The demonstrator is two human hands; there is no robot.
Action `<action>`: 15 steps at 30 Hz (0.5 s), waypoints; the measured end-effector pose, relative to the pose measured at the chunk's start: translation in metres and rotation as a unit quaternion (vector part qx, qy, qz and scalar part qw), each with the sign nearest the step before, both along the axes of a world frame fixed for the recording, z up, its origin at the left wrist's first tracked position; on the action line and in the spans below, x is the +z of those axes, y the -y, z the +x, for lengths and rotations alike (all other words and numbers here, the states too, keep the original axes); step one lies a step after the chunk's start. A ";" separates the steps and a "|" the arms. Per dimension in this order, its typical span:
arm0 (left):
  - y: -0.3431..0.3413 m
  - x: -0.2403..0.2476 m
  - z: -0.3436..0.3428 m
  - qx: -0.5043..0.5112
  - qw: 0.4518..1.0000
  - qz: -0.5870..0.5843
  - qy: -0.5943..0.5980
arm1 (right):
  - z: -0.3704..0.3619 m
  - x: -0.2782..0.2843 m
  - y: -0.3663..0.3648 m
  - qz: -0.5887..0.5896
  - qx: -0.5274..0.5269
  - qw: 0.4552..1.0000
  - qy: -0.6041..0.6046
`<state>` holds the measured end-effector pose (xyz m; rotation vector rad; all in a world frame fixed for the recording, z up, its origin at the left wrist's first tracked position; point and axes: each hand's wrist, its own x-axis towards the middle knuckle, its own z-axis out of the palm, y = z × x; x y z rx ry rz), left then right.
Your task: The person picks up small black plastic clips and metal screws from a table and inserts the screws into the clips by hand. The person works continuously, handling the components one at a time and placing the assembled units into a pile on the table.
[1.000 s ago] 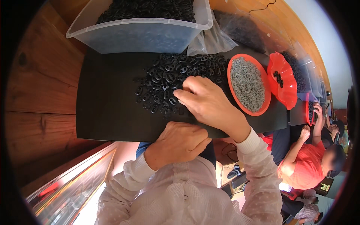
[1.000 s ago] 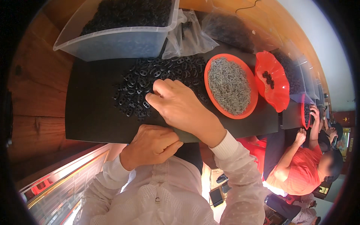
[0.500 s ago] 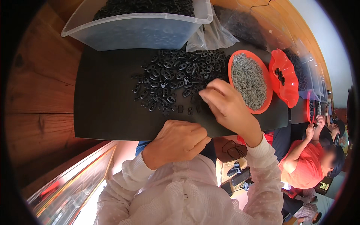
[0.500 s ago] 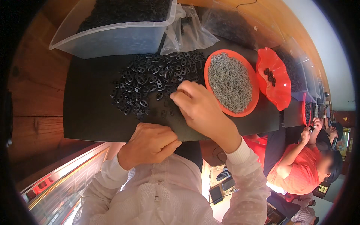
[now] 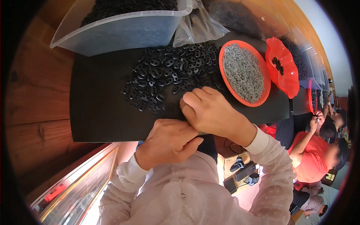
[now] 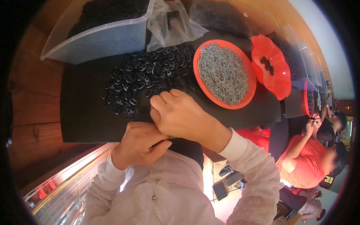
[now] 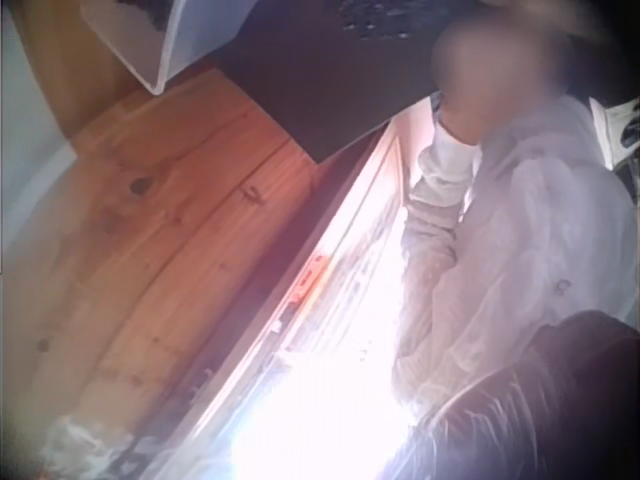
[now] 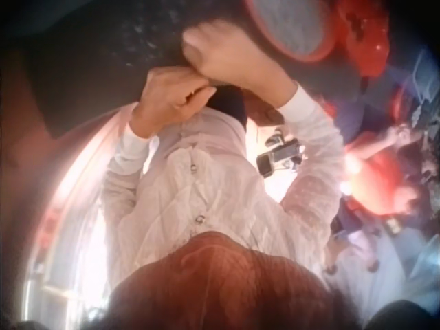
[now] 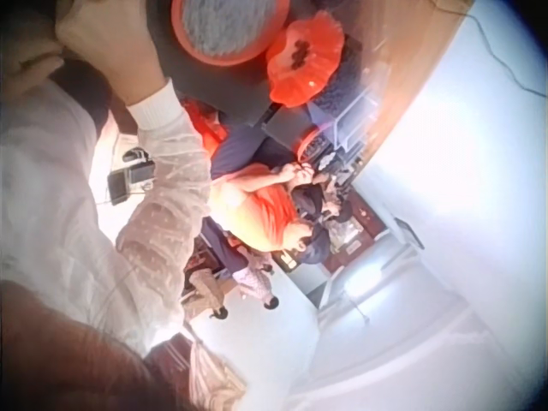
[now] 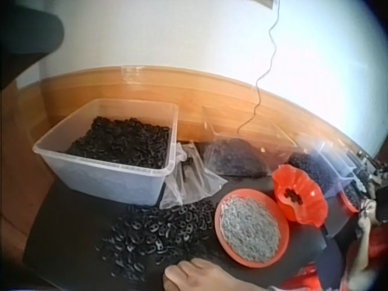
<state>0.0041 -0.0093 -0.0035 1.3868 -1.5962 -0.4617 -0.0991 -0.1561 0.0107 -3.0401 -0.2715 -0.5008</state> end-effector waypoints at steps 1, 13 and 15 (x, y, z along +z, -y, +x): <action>0.000 0.000 0.001 -0.008 1.000 0.001 0.008 | 0.000 0.001 0.001 -0.003 0.001 1.000 0.001; -0.004 -0.005 -0.002 -0.001 0.999 -0.031 0.029 | 0.007 0.003 -0.001 0.013 0.011 1.000 -0.008; -0.005 0.001 -0.002 0.000 0.999 -0.015 0.045 | 0.011 0.003 0.003 -0.011 0.020 1.000 -0.001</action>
